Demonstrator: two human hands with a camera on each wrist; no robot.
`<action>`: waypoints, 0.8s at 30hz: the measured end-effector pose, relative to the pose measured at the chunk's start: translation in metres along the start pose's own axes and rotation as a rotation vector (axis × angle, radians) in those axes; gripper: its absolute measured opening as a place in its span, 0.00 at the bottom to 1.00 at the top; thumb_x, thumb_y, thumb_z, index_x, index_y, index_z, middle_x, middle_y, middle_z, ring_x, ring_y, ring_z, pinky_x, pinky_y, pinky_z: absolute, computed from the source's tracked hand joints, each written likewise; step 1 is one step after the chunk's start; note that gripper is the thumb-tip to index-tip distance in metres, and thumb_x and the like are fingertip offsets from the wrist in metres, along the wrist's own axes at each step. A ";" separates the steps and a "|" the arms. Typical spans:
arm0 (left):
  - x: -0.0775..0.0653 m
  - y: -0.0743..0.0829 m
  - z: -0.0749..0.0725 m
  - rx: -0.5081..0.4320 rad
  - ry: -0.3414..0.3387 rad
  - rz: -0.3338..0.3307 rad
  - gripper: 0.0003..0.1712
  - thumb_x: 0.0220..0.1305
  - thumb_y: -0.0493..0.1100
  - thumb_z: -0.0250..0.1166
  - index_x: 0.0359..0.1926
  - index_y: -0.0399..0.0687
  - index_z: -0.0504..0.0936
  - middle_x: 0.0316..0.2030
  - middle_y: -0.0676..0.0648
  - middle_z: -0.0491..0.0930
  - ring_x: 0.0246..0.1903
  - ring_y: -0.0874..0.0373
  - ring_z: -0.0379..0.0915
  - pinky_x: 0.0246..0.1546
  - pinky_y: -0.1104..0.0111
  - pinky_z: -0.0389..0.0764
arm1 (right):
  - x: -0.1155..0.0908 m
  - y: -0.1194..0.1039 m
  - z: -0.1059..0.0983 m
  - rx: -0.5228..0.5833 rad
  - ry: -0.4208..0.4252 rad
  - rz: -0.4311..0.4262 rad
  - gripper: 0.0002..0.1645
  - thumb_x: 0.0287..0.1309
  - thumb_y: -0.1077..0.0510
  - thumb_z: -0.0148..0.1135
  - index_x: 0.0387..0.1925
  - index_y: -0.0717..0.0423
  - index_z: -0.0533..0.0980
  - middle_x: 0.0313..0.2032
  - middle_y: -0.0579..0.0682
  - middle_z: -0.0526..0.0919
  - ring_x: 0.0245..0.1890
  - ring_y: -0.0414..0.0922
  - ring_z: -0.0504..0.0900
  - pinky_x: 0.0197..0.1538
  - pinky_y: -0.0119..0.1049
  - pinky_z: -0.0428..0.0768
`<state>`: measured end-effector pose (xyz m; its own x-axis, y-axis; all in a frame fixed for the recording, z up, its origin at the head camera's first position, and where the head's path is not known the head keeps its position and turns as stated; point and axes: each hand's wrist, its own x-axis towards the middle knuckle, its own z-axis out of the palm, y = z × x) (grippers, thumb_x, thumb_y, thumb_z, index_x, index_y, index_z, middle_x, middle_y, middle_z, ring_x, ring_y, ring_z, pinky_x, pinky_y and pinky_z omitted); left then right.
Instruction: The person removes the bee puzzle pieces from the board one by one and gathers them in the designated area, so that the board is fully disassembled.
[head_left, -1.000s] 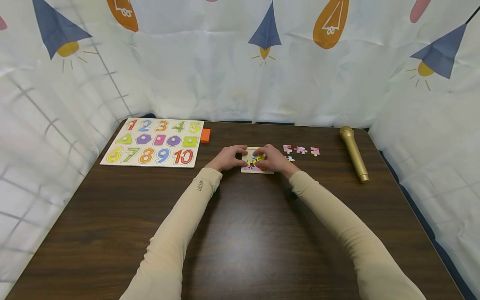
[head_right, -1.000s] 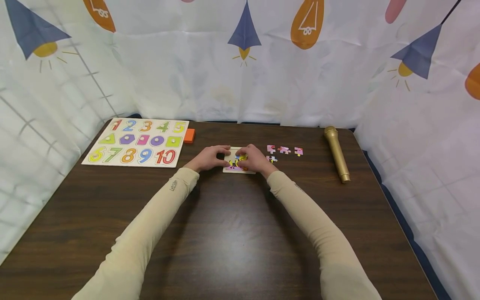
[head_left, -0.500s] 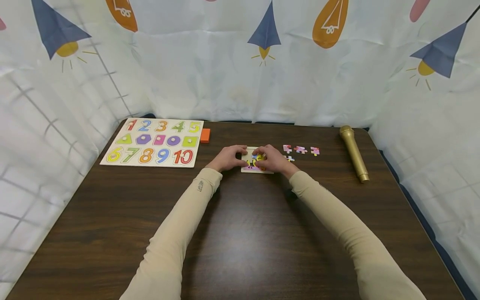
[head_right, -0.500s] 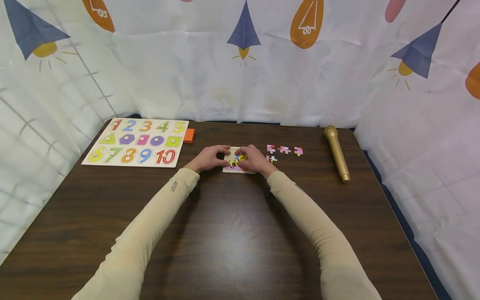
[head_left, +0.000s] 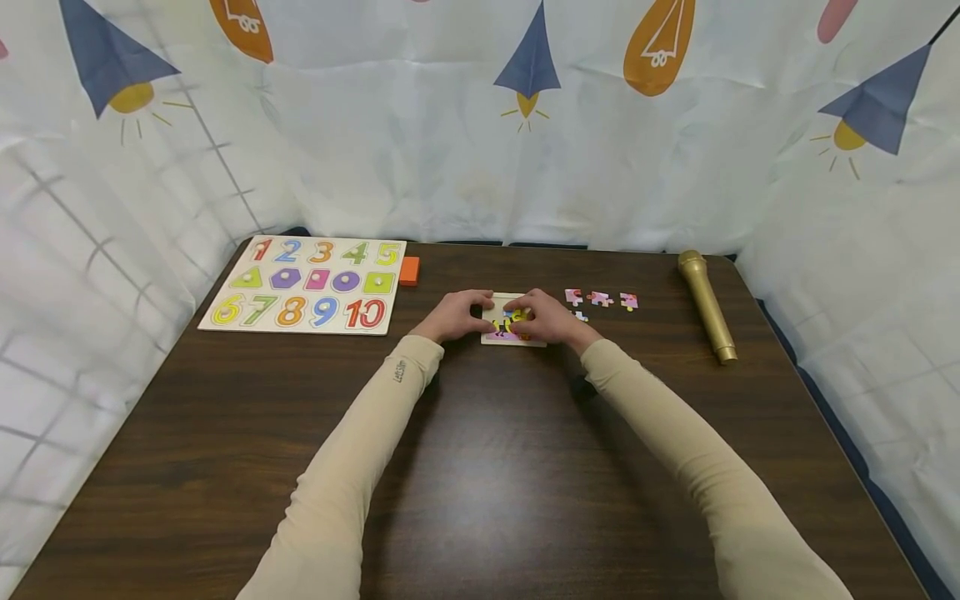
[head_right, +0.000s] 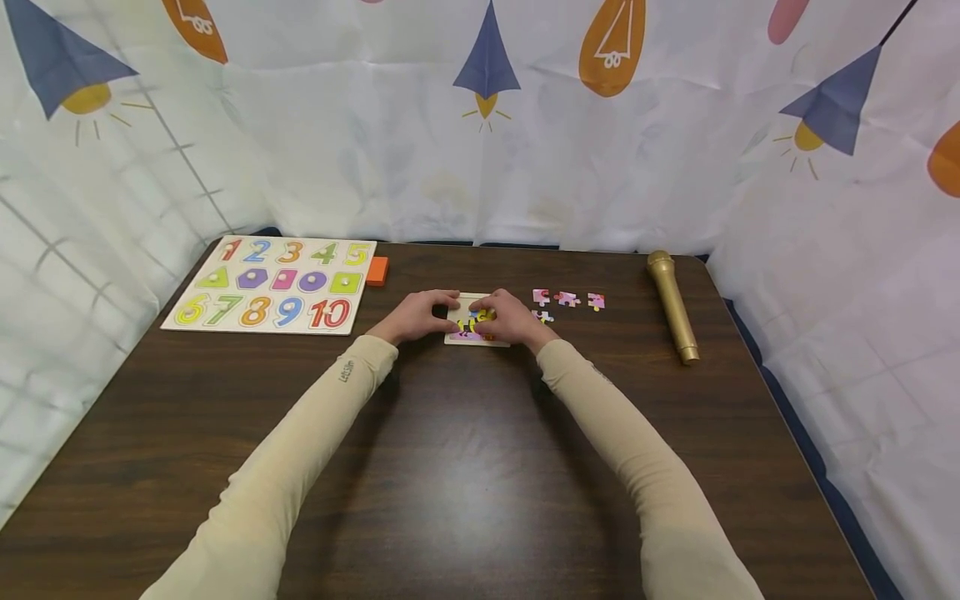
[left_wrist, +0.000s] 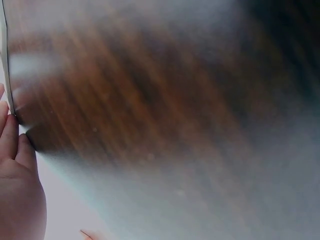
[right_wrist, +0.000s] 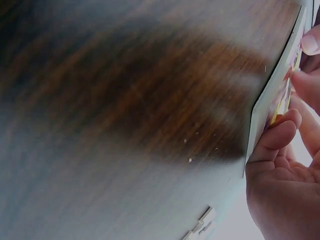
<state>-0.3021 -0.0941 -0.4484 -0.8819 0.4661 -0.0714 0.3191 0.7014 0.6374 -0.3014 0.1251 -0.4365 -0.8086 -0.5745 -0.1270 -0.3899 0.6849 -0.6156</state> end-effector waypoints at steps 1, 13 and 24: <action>0.000 0.000 0.000 0.002 -0.001 0.000 0.29 0.60 0.46 0.71 0.60 0.41 0.78 0.69 0.47 0.67 0.69 0.50 0.59 0.69 0.58 0.60 | 0.000 0.000 0.000 0.001 -0.001 0.003 0.23 0.63 0.59 0.63 0.59 0.60 0.77 0.51 0.60 0.70 0.45 0.51 0.70 0.47 0.41 0.73; 0.002 -0.002 0.000 0.015 0.001 0.011 0.28 0.60 0.46 0.71 0.60 0.41 0.78 0.68 0.47 0.68 0.69 0.50 0.59 0.68 0.57 0.60 | 0.001 0.002 0.001 0.008 0.014 0.016 0.24 0.61 0.55 0.67 0.59 0.57 0.78 0.50 0.58 0.71 0.44 0.50 0.69 0.46 0.40 0.73; 0.000 0.000 0.000 0.023 -0.002 0.001 0.28 0.61 0.46 0.70 0.60 0.41 0.78 0.69 0.47 0.67 0.69 0.50 0.59 0.68 0.57 0.61 | -0.001 0.002 0.002 0.000 0.021 0.025 0.24 0.62 0.54 0.66 0.59 0.54 0.78 0.52 0.57 0.71 0.44 0.51 0.72 0.48 0.42 0.75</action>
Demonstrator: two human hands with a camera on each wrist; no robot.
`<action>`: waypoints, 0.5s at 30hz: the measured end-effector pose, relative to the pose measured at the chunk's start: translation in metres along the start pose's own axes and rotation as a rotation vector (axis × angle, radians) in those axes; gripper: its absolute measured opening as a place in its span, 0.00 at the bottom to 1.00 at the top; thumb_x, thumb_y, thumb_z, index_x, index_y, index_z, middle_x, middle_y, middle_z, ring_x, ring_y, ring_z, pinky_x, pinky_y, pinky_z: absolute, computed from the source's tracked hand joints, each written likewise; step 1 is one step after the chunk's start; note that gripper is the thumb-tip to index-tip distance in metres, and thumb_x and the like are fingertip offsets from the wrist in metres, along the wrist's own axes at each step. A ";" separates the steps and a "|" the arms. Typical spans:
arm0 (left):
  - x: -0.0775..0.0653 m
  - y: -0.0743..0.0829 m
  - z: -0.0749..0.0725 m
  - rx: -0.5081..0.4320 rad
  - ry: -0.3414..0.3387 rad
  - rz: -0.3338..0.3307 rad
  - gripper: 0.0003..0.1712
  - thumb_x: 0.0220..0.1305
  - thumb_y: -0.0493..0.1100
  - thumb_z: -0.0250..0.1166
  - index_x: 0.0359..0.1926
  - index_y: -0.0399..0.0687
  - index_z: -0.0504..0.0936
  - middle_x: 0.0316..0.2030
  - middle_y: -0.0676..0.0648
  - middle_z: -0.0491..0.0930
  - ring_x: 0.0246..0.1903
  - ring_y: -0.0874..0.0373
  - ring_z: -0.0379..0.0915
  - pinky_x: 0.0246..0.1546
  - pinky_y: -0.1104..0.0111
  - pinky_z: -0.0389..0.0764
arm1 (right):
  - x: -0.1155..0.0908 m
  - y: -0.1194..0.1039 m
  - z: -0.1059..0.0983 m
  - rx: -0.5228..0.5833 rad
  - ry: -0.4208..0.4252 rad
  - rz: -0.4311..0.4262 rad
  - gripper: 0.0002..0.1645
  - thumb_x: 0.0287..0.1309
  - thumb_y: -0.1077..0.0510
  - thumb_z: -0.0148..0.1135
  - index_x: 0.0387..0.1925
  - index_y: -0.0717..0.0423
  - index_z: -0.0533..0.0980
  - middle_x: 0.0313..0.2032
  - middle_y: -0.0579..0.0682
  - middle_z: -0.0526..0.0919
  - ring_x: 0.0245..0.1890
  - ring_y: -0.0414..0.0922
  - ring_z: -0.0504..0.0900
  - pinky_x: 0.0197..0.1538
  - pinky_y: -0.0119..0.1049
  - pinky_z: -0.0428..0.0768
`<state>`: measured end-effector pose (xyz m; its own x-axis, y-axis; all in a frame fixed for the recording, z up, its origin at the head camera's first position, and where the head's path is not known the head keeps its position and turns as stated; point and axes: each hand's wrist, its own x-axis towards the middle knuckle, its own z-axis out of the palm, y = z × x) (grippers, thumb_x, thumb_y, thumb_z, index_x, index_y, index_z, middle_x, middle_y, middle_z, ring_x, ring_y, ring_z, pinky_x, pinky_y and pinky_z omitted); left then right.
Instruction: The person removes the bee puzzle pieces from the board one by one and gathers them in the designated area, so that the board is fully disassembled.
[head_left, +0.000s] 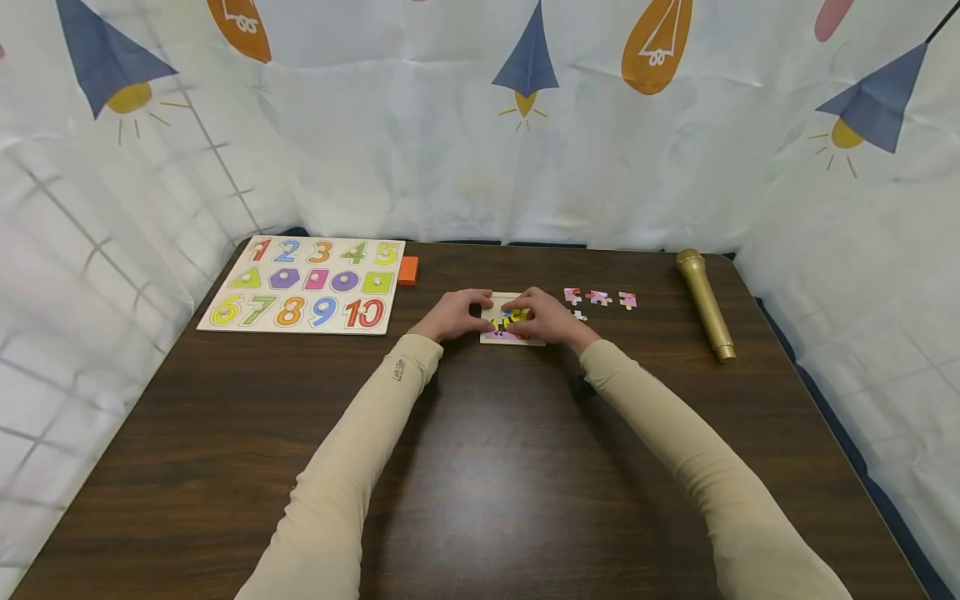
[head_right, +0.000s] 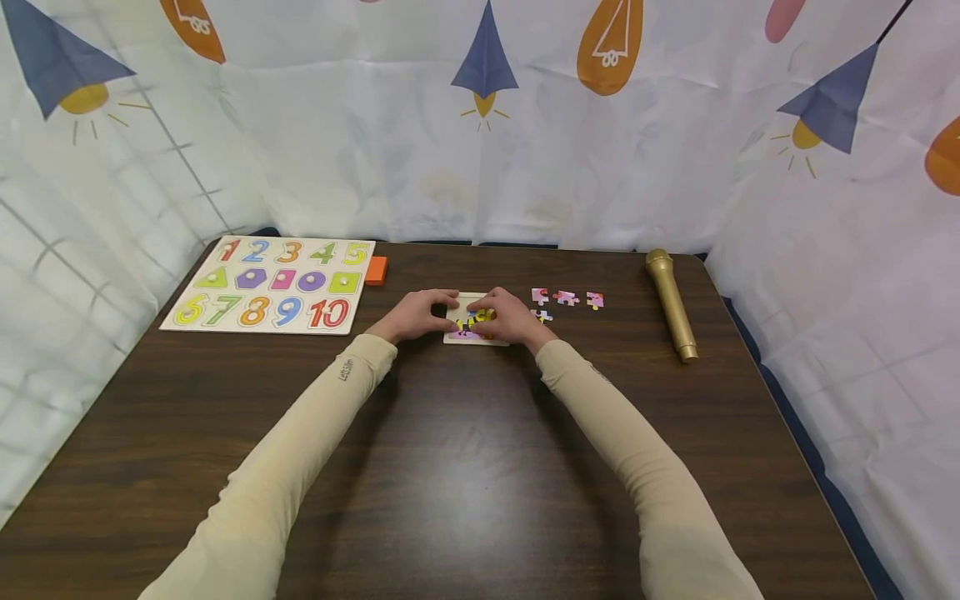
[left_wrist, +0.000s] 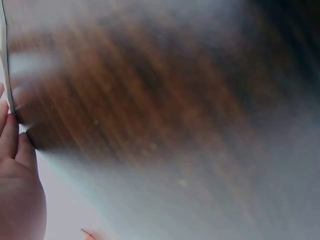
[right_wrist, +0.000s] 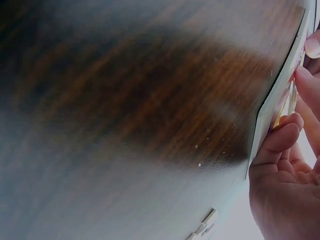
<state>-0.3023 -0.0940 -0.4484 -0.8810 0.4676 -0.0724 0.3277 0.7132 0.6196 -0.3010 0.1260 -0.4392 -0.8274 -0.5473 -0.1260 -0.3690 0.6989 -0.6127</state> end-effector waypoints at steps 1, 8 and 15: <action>0.000 0.000 0.000 -0.001 0.001 0.000 0.28 0.61 0.46 0.70 0.60 0.41 0.78 0.69 0.47 0.67 0.69 0.50 0.59 0.68 0.57 0.61 | 0.000 0.000 0.000 0.000 0.001 -0.004 0.24 0.62 0.54 0.66 0.59 0.54 0.78 0.52 0.57 0.71 0.43 0.51 0.72 0.48 0.42 0.75; -0.001 0.001 0.000 -0.011 0.006 0.001 0.28 0.60 0.46 0.71 0.60 0.41 0.79 0.68 0.47 0.68 0.69 0.50 0.60 0.68 0.58 0.61 | -0.002 0.000 0.001 -0.007 0.000 -0.042 0.20 0.63 0.56 0.65 0.56 0.53 0.80 0.52 0.57 0.71 0.42 0.50 0.72 0.46 0.41 0.74; 0.000 0.000 -0.001 -0.012 0.002 0.000 0.28 0.60 0.46 0.71 0.60 0.41 0.78 0.68 0.47 0.67 0.69 0.50 0.59 0.68 0.58 0.61 | -0.001 0.002 0.002 0.005 0.018 -0.034 0.15 0.62 0.56 0.66 0.50 0.53 0.83 0.51 0.56 0.72 0.44 0.50 0.73 0.49 0.43 0.75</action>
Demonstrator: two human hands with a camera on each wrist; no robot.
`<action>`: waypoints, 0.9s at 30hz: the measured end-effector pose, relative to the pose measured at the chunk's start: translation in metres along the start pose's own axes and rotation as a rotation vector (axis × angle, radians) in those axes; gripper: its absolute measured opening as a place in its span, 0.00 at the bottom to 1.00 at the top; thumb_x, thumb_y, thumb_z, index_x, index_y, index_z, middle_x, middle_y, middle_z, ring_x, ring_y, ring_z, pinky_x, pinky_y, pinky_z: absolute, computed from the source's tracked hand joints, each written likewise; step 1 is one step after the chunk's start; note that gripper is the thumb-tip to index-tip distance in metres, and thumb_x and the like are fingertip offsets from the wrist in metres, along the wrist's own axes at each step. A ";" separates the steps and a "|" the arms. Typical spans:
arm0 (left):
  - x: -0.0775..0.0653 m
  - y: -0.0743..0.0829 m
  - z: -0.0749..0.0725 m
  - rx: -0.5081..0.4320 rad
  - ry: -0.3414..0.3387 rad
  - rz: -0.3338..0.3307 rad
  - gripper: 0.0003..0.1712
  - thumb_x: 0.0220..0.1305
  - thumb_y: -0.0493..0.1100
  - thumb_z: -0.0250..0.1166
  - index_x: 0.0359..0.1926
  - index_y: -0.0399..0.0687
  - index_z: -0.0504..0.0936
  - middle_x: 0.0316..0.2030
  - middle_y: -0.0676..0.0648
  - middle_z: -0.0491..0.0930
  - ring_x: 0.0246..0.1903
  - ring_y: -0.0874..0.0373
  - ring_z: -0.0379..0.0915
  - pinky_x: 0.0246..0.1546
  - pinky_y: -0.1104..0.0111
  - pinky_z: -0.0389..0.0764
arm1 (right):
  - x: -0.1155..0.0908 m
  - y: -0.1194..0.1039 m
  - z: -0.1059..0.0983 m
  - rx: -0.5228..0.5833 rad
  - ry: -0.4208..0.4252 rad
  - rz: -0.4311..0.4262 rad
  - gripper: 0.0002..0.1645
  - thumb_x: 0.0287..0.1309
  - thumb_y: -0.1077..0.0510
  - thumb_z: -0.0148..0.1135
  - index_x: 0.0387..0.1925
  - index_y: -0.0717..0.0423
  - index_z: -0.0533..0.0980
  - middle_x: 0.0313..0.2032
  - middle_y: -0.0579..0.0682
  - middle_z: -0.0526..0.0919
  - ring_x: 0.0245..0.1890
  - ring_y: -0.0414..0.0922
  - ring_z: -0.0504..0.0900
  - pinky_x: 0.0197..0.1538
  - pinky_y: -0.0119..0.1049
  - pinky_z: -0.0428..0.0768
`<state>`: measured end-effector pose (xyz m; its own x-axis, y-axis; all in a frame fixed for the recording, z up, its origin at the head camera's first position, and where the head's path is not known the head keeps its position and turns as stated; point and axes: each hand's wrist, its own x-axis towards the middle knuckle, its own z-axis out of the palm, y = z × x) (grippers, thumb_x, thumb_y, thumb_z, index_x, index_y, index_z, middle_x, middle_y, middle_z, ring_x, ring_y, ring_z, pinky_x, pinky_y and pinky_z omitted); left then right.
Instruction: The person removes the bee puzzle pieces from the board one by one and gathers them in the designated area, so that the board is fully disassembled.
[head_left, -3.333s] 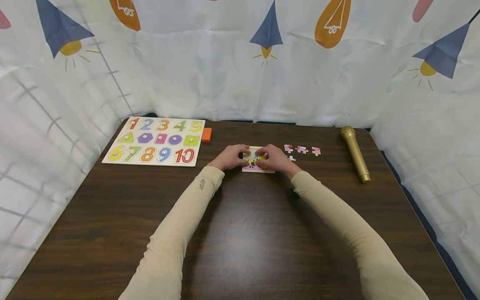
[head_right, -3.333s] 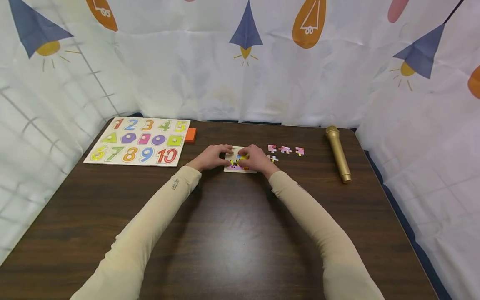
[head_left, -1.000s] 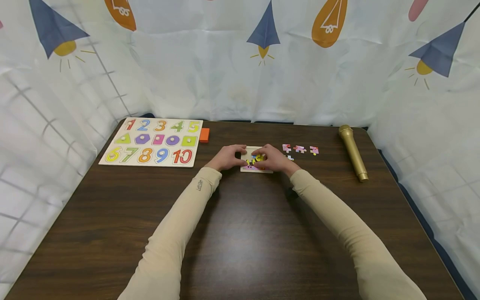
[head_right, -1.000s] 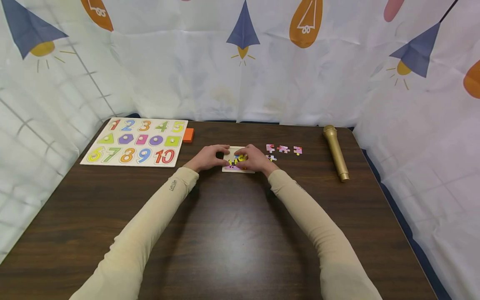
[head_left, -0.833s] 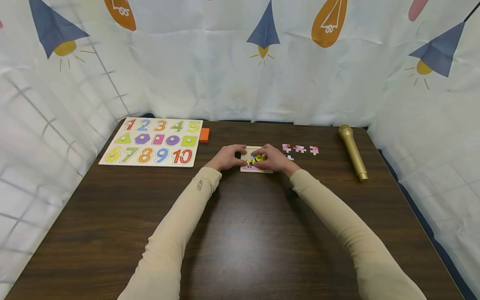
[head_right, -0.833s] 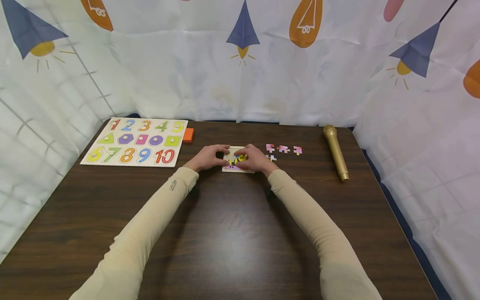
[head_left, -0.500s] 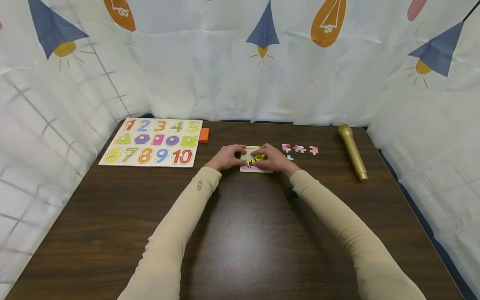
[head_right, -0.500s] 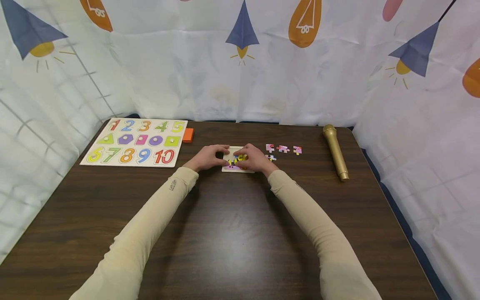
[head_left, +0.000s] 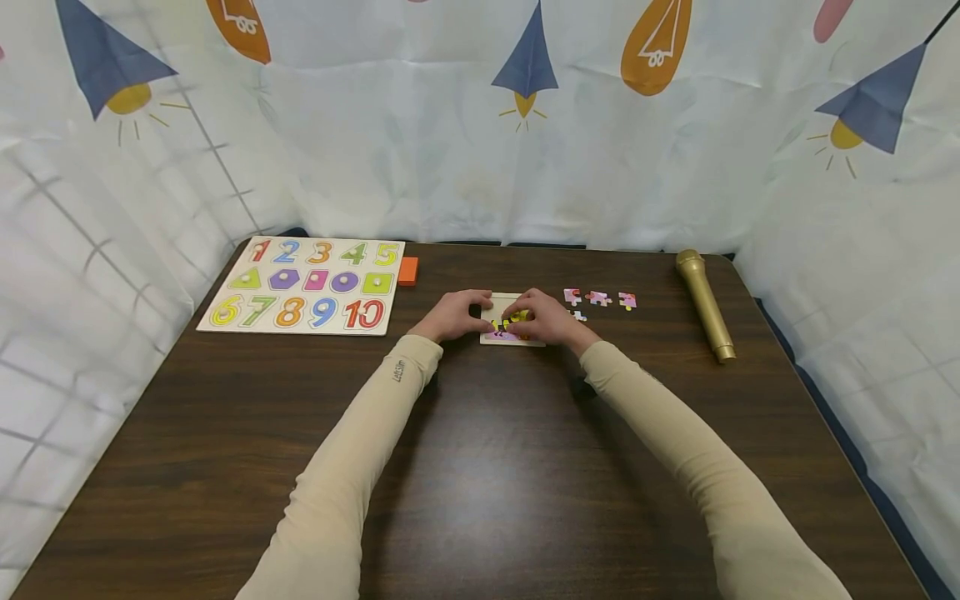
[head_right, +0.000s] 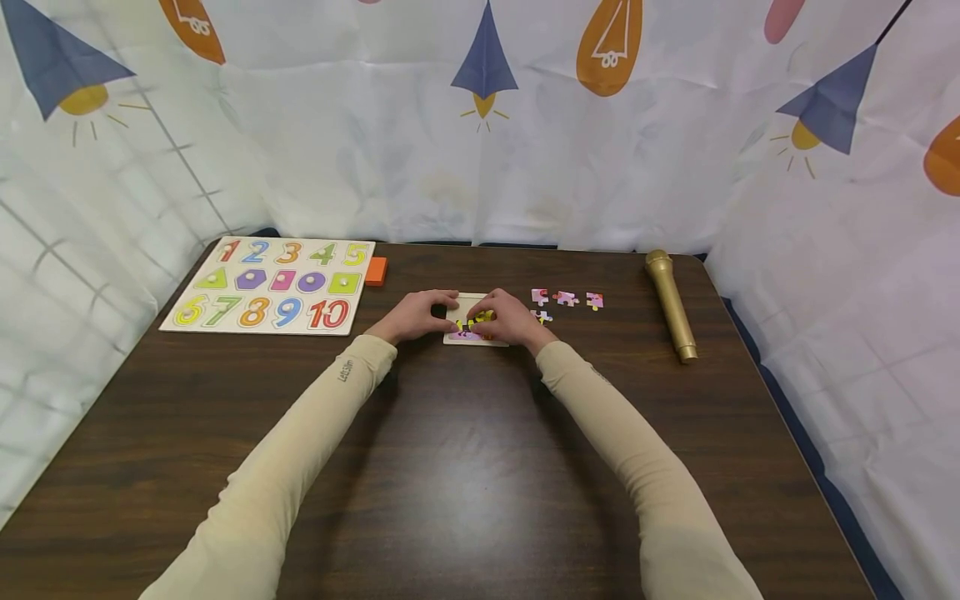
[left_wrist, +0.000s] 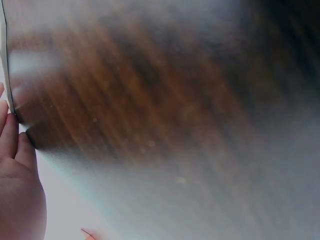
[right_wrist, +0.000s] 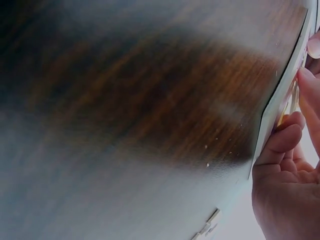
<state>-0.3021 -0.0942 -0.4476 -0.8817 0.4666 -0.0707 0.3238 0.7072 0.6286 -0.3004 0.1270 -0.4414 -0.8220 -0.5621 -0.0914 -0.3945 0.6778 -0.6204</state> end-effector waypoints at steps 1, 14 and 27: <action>0.000 0.000 0.000 0.001 -0.001 0.000 0.28 0.60 0.46 0.71 0.60 0.41 0.78 0.68 0.47 0.67 0.69 0.50 0.59 0.68 0.58 0.61 | 0.000 0.000 0.000 0.002 0.001 0.001 0.15 0.62 0.56 0.66 0.50 0.53 0.83 0.52 0.56 0.72 0.44 0.50 0.73 0.50 0.43 0.75; 0.001 -0.001 0.000 0.008 -0.010 0.007 0.29 0.60 0.47 0.71 0.60 0.41 0.78 0.69 0.48 0.67 0.69 0.50 0.59 0.68 0.58 0.60 | 0.000 0.004 0.002 0.001 0.015 -0.032 0.15 0.63 0.56 0.65 0.50 0.54 0.83 0.52 0.56 0.72 0.45 0.50 0.75 0.51 0.44 0.76; 0.000 0.000 -0.001 0.004 -0.006 0.012 0.28 0.60 0.46 0.71 0.60 0.40 0.79 0.68 0.47 0.68 0.69 0.51 0.60 0.68 0.58 0.60 | -0.005 0.005 -0.002 0.054 0.032 -0.029 0.16 0.63 0.55 0.65 0.52 0.52 0.82 0.53 0.55 0.71 0.42 0.49 0.78 0.45 0.42 0.78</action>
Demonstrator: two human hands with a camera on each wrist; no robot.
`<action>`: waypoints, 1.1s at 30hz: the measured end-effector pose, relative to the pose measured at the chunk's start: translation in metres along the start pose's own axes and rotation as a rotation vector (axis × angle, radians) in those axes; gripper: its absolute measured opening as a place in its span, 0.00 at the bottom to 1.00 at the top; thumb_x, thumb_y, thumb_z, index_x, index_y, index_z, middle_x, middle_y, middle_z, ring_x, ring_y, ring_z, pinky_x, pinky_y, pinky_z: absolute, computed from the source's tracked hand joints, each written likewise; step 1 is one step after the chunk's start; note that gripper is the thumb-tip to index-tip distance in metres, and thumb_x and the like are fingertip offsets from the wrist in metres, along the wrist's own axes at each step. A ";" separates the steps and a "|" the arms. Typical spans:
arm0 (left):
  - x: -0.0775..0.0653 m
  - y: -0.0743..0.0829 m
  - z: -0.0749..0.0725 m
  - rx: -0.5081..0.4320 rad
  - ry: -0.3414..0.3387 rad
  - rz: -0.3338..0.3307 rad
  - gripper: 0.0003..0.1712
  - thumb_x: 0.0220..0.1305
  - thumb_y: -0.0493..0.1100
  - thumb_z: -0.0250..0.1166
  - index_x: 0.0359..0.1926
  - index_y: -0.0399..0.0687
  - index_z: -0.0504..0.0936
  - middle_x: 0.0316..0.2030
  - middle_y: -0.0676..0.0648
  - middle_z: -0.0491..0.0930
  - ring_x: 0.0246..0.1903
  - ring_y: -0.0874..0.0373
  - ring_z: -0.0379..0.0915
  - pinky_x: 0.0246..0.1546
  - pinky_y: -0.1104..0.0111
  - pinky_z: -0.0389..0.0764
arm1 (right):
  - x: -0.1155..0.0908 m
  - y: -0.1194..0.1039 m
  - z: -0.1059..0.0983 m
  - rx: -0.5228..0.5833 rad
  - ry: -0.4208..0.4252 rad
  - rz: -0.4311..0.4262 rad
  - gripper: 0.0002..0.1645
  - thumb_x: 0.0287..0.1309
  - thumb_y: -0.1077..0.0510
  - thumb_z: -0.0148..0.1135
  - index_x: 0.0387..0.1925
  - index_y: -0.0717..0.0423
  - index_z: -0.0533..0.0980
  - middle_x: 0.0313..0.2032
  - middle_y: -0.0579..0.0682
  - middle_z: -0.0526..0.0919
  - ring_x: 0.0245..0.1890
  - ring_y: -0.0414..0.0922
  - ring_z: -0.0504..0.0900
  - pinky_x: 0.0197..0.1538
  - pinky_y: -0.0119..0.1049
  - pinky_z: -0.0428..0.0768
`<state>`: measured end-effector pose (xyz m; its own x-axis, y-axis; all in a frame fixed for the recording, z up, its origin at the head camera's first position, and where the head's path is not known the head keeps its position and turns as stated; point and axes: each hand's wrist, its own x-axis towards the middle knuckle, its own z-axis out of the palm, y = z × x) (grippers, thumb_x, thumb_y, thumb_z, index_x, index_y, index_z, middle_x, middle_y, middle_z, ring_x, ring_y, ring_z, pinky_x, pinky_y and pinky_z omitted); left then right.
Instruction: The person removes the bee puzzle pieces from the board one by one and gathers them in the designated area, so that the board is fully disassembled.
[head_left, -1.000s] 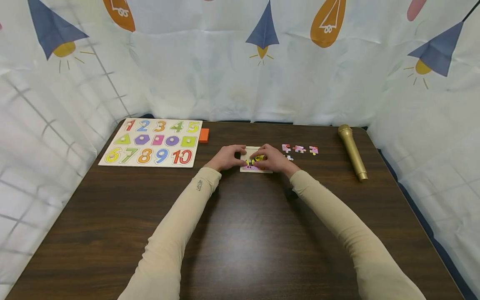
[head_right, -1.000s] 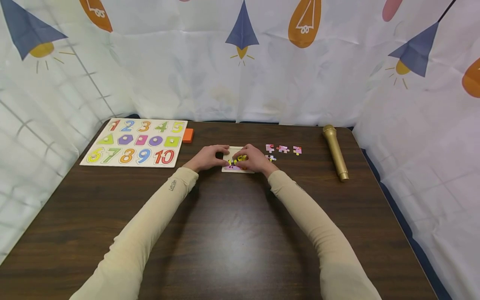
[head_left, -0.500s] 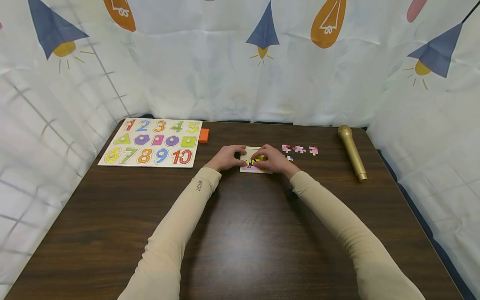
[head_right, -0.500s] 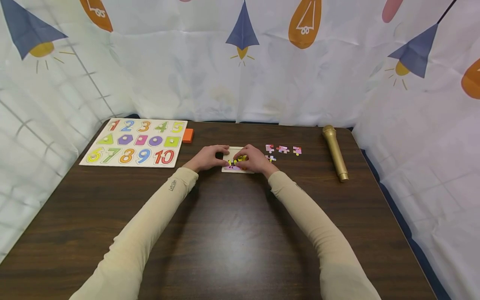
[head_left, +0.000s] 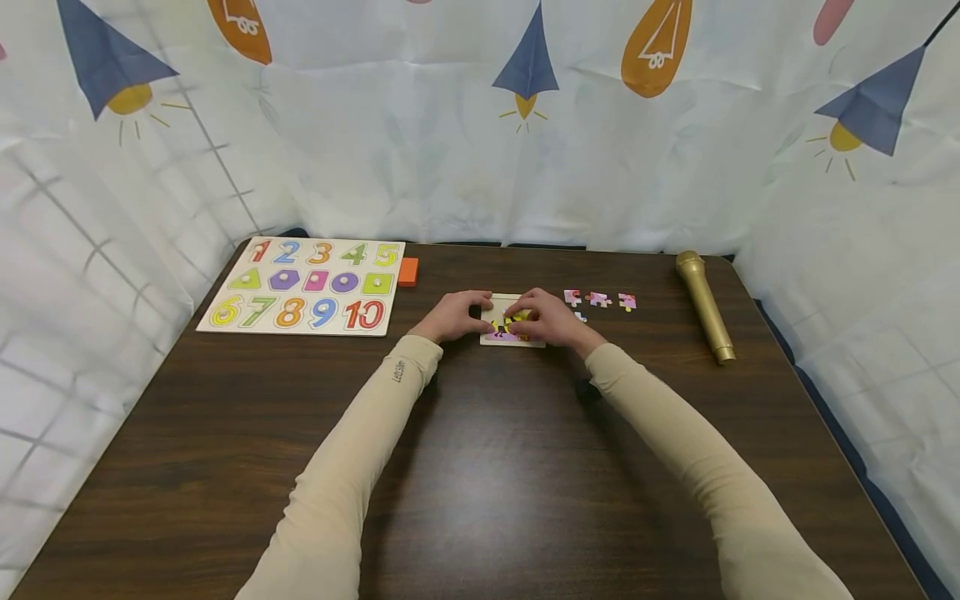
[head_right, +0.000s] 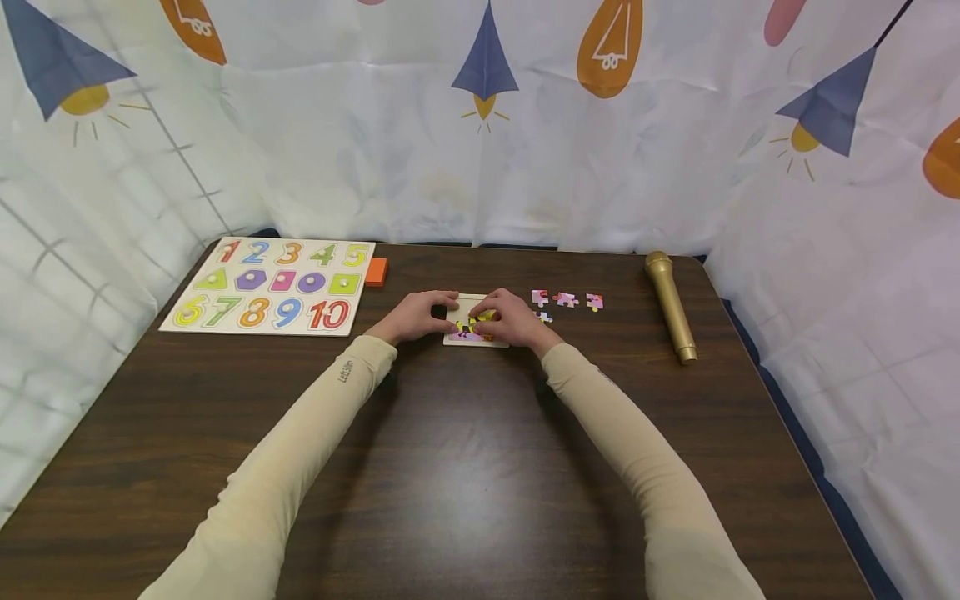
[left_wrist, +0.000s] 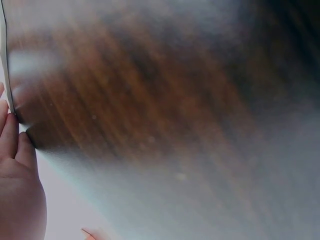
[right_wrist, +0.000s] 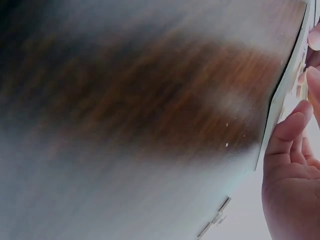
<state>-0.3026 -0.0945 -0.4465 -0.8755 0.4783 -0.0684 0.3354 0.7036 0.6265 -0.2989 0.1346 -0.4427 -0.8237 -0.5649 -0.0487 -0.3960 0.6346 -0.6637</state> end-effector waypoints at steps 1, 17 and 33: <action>0.000 0.000 0.000 0.000 0.001 0.000 0.28 0.60 0.47 0.71 0.60 0.40 0.79 0.68 0.47 0.68 0.69 0.51 0.60 0.68 0.58 0.60 | 0.000 0.000 0.000 0.002 0.001 0.001 0.16 0.63 0.54 0.65 0.52 0.52 0.82 0.53 0.55 0.71 0.42 0.49 0.78 0.45 0.42 0.78; -0.001 -0.001 -0.001 0.007 0.007 0.003 0.29 0.60 0.46 0.71 0.60 0.40 0.78 0.69 0.47 0.67 0.70 0.50 0.58 0.69 0.58 0.59 | -0.027 0.027 -0.028 -0.037 0.123 0.110 0.17 0.63 0.52 0.65 0.52 0.51 0.82 0.55 0.56 0.73 0.45 0.53 0.78 0.48 0.47 0.77; 0.001 -0.001 0.001 0.016 0.006 0.003 0.29 0.60 0.46 0.71 0.60 0.40 0.78 0.68 0.47 0.67 0.69 0.51 0.59 0.69 0.59 0.59 | -0.085 0.084 -0.063 -0.093 0.143 0.220 0.20 0.66 0.52 0.62 0.55 0.58 0.79 0.59 0.63 0.70 0.49 0.62 0.78 0.53 0.57 0.74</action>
<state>-0.3032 -0.0947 -0.4478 -0.8765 0.4773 -0.0622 0.3435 0.7108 0.6138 -0.2878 0.2694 -0.4471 -0.9403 -0.3322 -0.0735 -0.2316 0.7832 -0.5771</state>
